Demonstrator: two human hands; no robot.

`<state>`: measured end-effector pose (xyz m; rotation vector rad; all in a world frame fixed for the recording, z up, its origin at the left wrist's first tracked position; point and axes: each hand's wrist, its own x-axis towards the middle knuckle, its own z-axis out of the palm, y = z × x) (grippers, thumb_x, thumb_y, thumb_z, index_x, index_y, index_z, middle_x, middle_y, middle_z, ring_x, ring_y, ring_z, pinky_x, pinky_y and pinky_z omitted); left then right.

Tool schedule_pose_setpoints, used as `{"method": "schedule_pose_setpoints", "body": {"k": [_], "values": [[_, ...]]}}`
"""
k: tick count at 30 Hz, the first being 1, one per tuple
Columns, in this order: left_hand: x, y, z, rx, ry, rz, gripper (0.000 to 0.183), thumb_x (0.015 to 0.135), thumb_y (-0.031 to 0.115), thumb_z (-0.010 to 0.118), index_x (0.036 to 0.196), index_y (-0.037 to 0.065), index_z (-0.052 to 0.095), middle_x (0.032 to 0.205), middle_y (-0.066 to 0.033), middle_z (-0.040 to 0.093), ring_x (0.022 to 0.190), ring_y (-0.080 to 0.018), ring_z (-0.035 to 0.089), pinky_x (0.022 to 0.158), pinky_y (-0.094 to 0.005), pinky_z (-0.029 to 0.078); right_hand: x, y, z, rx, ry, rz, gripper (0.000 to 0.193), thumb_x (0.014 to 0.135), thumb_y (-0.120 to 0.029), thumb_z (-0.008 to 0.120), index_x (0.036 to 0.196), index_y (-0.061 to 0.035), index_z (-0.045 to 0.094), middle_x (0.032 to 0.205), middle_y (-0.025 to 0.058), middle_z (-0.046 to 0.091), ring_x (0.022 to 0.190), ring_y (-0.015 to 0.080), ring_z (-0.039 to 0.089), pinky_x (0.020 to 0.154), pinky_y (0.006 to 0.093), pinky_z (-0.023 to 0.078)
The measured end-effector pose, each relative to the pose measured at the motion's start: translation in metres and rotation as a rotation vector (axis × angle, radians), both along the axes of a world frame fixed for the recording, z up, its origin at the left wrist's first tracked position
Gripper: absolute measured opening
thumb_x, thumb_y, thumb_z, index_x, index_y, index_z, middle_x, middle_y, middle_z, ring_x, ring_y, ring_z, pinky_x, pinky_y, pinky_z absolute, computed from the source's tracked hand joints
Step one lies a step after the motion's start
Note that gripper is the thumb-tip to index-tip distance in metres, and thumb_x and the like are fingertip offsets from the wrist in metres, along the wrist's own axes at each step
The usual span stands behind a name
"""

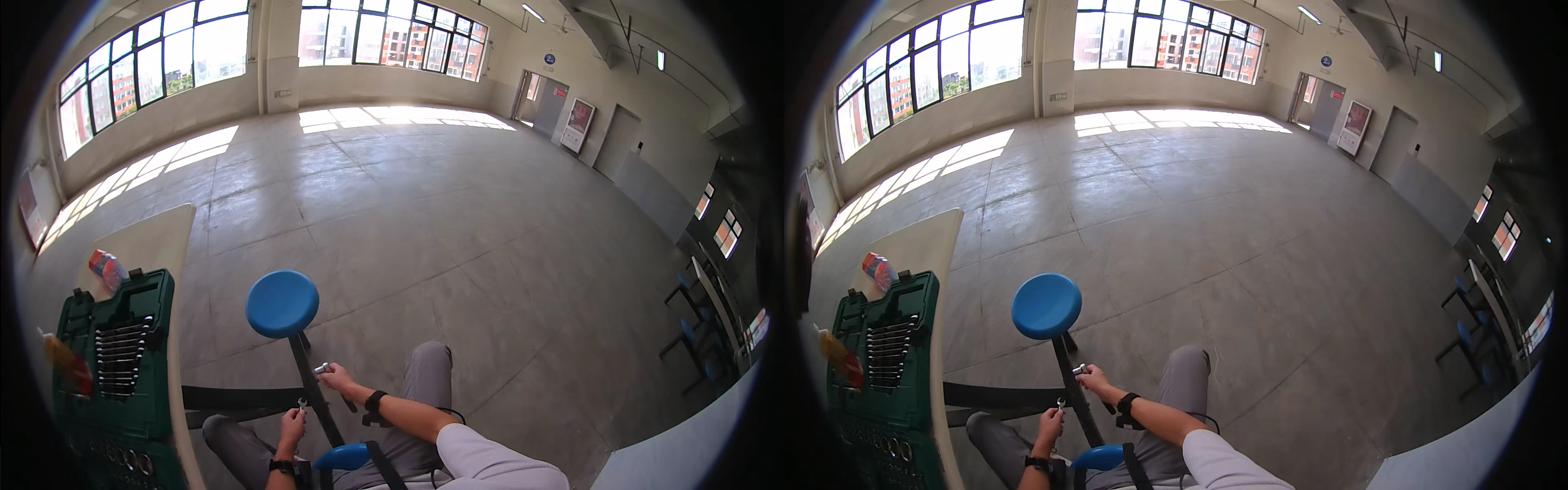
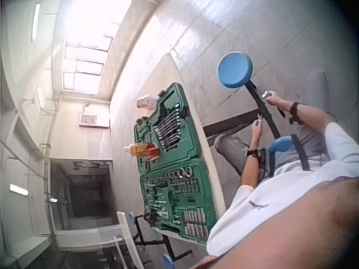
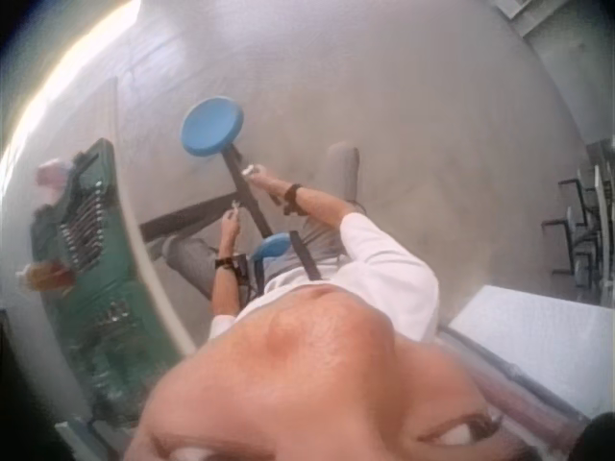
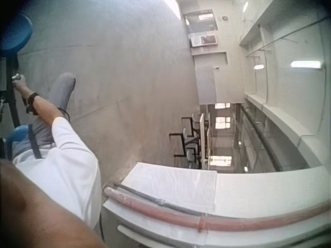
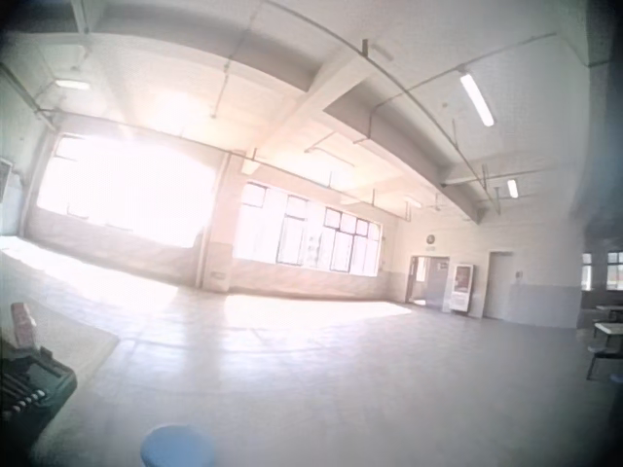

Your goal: The person uses a wrench to tighten or loosen a bolt on the underside of a cafeteria table, moving between the tool kit and the table.

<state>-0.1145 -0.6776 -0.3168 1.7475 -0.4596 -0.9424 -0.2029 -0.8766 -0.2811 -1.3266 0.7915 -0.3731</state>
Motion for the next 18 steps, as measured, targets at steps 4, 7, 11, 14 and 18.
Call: {"method": "schedule_pose_setpoints", "body": {"k": [4, 7, 11, 14, 18], "values": [[-0.007, 0.021, 0.015, -0.045, 0.311, 0.304, 0.015, 0.088, 0.02, 0.047, 0.088, 0.008, 0.055, 0.059, 0.0004, 0.045, 0.037, -0.0074, 0.039, 0.031, -0.022, 0.031, 0.015, 0.03, -0.004, 0.271, -0.152, 0.167, 0.017, 0.08, -0.016, 0.062, 0.089, -0.0088, 0.05, 0.066, -0.0033, 0.047, 0.055, 0.005, 0.042, 0.047, 0.0202, 0.032], [-0.044, -0.001, 0.067, -0.081, 0.24, 0.289, 0.015, 0.086, 0.027, 0.053, 0.087, 0.012, 0.054, 0.057, 0.0023, 0.041, 0.041, -0.0094, 0.039, 0.036, -0.0246, 0.032, -0.013, 0.019, 0.018, 0.5, -0.089, 0.258, 0.013, 0.086, -0.025, 0.055, 0.084, -0.0126, 0.05, 0.063, -0.0044, 0.046, 0.05, 0.006, 0.042, 0.045, 0.0198, 0.031], [-0.009, 0.018, 0.028, -0.12, 0.284, 0.408, 0.013, 0.085, 0.026, 0.053, 0.087, 0.014, 0.055, 0.059, 0.0041, 0.042, 0.044, -0.0077, 0.037, 0.037, -0.0234, 0.03, -0.011, 0.014, 0.044, 0.759, -0.125, 0.163, 0.022, 0.089, -0.034, 0.048, 0.082, -0.0135, 0.05, 0.064, -0.0044, 0.048, 0.051, 0.0065, 0.044, 0.046, 0.0188, 0.034], [-0.023, -0.022, 0.069, 0.033, 0.41, 0.386, 0.014, 0.085, 0.028, 0.053, 0.087, 0.014, 0.055, 0.059, 0.0047, 0.042, 0.045, -0.0071, 0.037, 0.037, -0.0231, 0.029, -0.038, -0.019, 0.088, 0.603, -0.076, -0.011, 0.024, 0.091, -0.035, 0.047, 0.087, -0.0122, 0.053, 0.067, -0.0031, 0.05, 0.056, 0.0052, 0.046, 0.049, 0.0192, 0.037], [-0.041, -0.033, 0.125, 0.177, 0.453, 0.315, 0.02, 0.085, 0.032, 0.053, 0.095, 0.014, 0.054, 0.059, 0.0035, 0.042, 0.046, -0.0084, 0.038, 0.038, -0.0227, 0.03, -0.084, -0.043, 0.157, 0.353, -0.028, -0.158, 0.03, 0.09, -0.037, 0.05, 0.1, -0.0093, 0.055, 0.071, -0.0031, 0.052, 0.058, 0.0045, 0.046, 0.052, 0.0196, 0.038]]}}
